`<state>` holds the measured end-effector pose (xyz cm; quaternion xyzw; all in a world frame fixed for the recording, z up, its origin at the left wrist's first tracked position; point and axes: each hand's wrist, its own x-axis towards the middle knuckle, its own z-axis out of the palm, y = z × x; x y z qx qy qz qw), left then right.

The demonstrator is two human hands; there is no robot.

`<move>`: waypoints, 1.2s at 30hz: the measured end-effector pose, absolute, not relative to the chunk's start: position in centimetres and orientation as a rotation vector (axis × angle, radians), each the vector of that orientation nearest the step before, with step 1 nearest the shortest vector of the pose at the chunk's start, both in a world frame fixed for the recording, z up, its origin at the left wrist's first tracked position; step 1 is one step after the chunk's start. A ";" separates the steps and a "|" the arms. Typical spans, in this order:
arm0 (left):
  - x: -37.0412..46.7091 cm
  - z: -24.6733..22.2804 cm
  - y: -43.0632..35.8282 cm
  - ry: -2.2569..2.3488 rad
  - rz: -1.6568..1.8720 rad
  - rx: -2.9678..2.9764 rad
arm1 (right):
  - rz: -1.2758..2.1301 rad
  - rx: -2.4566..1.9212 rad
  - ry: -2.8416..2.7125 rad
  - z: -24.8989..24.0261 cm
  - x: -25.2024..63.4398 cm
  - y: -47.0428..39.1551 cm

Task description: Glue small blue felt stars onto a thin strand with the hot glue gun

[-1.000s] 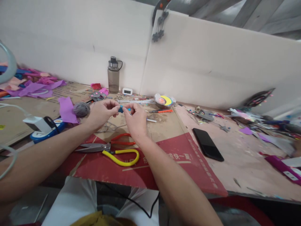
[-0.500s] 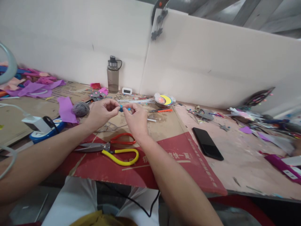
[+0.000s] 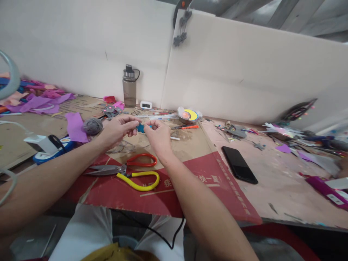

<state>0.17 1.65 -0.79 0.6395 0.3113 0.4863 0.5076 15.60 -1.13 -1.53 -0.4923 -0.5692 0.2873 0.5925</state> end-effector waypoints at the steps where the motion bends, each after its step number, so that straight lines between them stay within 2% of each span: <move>1: 0.1 -0.8 1.7 0.788 1.171 1.578 | 0.667 -1.149 -1.328 -1.6 15.6 -1.1; 5: 0.0 -0.9 1.7 0.903 1.167 1.604 | 0.698 -1.139 -1.330 -1.6 15.3 -1.2; 14: 0.1 -0.6 1.3 0.843 1.027 1.496 | 0.678 -1.170 -1.341 -1.6 15.3 -1.2; 21: 0.1 -0.7 1.4 0.915 1.062 1.613 | 0.705 -1.136 -1.350 -1.6 14.9 -1.3; 28: 0.2 -0.8 1.6 0.741 1.039 1.403 | 0.728 -1.136 -1.304 -1.6 15.2 -1.3; 36: 0.2 -0.9 1.6 0.853 1.030 1.450 | 0.666 -1.138 -1.341 -1.8 15.0 -1.2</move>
